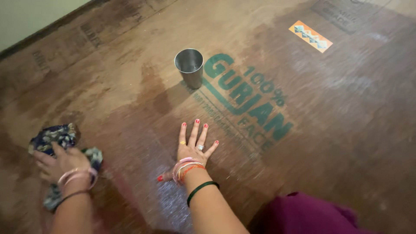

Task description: The person wipes a wooden table surface with a patterned cloth. They move a metal cup and a small orange packet aside to clean underneath them, then return them to the table.

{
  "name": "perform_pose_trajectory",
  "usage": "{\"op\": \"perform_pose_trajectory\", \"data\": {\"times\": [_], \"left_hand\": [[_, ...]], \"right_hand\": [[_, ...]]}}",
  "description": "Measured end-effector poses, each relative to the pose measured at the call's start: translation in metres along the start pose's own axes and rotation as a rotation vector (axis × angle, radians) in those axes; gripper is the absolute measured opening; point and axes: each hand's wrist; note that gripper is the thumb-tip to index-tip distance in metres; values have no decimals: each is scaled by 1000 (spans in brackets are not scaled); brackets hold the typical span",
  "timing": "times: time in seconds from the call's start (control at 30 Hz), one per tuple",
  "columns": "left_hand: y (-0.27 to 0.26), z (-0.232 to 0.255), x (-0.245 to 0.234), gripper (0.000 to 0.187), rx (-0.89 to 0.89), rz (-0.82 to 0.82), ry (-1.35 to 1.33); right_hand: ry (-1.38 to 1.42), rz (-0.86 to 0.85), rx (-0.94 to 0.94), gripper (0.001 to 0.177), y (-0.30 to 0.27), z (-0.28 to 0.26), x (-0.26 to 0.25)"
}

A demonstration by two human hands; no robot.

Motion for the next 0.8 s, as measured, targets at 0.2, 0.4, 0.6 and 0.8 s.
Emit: {"op": "perform_pose_trajectory", "data": {"times": [0.2, 0.4, 0.6, 0.8], "left_hand": [[-28, 189, 54, 56, 260, 55, -138], [-47, 277, 30, 49, 677, -144, -371], [62, 152, 14, 52, 329, -312, -139], [71, 54, -16, 63, 66, -296, -107]], "right_hand": [[21, -7, 18, 177, 2, -3, 2], [0, -19, 17, 177, 3, -2, -1], [-30, -35, 31, 178, 4, -5, 0], [-3, -49, 17, 179, 5, -9, -4]]}}
Point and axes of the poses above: each hand's wrist, its own y-axis towards the middle knuckle, its own x-axis out of the palm, z = x × y, and after that the axes turned 8 degrees about z, right-handed
